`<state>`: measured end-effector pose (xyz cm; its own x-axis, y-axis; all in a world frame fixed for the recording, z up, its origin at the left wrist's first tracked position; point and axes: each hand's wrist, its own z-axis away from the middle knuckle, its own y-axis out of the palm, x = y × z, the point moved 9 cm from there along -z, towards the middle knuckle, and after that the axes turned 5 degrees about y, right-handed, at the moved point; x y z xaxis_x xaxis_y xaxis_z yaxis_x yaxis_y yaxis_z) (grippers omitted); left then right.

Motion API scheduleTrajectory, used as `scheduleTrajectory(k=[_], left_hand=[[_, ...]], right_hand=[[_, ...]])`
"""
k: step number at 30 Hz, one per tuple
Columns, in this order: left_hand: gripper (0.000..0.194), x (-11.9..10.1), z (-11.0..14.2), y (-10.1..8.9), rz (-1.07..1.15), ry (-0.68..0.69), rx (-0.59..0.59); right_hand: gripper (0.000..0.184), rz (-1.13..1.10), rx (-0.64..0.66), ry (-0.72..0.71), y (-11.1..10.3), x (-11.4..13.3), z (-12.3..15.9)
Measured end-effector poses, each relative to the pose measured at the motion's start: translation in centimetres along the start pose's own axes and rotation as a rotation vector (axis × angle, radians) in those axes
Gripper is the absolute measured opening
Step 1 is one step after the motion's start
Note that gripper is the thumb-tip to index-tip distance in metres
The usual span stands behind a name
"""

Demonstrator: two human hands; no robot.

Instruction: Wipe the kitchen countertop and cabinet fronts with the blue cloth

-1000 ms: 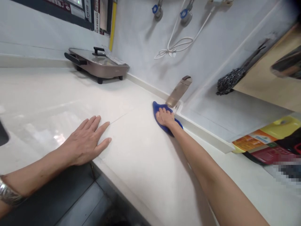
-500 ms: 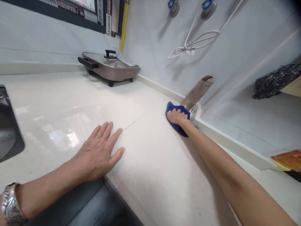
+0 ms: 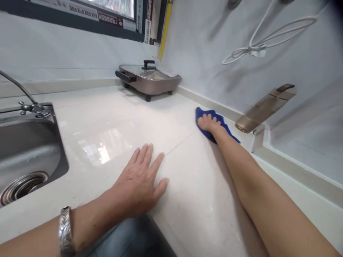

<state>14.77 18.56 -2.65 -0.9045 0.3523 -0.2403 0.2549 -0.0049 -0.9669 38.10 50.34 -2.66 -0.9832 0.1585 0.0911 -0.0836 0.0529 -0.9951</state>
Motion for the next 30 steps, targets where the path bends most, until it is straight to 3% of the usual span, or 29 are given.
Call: scheduleTrajectory(k=[6,9,12,14,17,19,23,26,30], left_hand=[[0.076,-0.2,0.1,0.3,0.003,-0.024,0.054],[0.074,-0.4,0.1,-0.2,0.013,0.0,-0.033],[0.05,-2.3,0.3,-0.7,0.074,0.233,-0.104],[0.034,-3.8,0.8,-0.7,0.105,0.402,-0.083],[0.025,-4.7,1.9,-1.4,0.107,0.476,-0.059],[0.03,-5.1,3.4,-2.2,0.116,0.49,-0.062],[0.038,-3.9,8.7,-4.2,0.141,0.402,-0.118],[0.043,-0.1,14.2,-6.0,0.139,0.21,-0.18],[0.056,7.5,22.1,-8.2,0.056,-0.142,-0.184]], right_hand=[[0.063,0.014,0.071,-0.313,0.3,13.5,6.5],[0.065,0.026,0.114,-0.498,0.6,19.6,11.9],[0.065,0.019,0.154,-0.702,0.5,23.6,18.1],[0.065,0.007,0.167,-0.842,0.2,24.8,22.1],[0.063,-0.006,0.167,-1.01,-0.2,24.3,27.1],[0.061,-0.015,0.159,-1.072,-0.5,22.8,29.6],[0.061,-0.02,0.135,-1.098,-0.7,18.5,33.2],[0.061,-0.019,0.122,-1.058,-0.8,14.7,35.1],[0.061,-0.034,0.091,-0.973,-0.9,8.7,37.5]])
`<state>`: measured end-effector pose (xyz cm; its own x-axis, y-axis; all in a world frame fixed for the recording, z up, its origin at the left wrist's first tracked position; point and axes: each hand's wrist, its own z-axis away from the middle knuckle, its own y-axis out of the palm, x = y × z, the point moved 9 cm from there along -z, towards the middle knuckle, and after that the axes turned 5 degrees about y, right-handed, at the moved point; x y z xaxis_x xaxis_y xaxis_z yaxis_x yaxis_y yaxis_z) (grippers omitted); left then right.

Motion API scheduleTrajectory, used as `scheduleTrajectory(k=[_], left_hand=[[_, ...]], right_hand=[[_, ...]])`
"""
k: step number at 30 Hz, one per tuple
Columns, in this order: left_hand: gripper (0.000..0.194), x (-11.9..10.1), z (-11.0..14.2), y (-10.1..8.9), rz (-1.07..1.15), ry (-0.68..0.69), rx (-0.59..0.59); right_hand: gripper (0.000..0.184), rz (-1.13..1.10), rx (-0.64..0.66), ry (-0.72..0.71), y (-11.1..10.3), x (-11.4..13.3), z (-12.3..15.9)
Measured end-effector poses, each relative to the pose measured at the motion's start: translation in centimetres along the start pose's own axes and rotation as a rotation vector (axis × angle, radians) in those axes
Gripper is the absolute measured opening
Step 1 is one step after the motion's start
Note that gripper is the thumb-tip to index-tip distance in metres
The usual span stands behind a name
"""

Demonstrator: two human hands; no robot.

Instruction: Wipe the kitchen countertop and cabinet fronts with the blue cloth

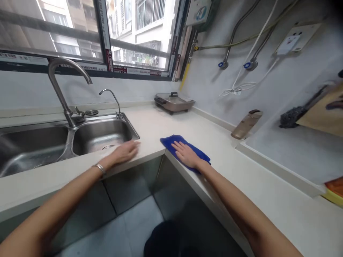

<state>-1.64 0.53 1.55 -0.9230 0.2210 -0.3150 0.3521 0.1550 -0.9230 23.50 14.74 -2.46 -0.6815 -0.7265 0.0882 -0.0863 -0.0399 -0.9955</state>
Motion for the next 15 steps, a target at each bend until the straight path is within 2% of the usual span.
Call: scheduleTrajectory(k=[3,6,10,13,15], left_hand=[[0.069,5.8,5.0,-2.2,-0.109,-0.242,0.043],[0.074,9.4,10.5,-4.2,-0.183,-0.437,0.042],[0.079,10.6,17.5,-6.4,-0.231,-0.561,0.011],[0.087,10.5,21.6,-7.6,-0.243,-0.601,-0.032],[0.091,10.4,23.4,-8.0,-0.248,-0.625,-0.067]], right_hand=[[0.061,0.002,-0.018,0.056,0.2,-1.0,4.8],[0.062,0.01,-0.013,0.138,0.5,-1.9,8.3],[0.064,0.028,-0.012,0.236,0.8,-2.5,10.0],[0.064,0.039,-0.031,0.288,0.9,-2.7,9.0],[0.064,0.032,-0.034,0.324,0.8,-2.7,7.6]])
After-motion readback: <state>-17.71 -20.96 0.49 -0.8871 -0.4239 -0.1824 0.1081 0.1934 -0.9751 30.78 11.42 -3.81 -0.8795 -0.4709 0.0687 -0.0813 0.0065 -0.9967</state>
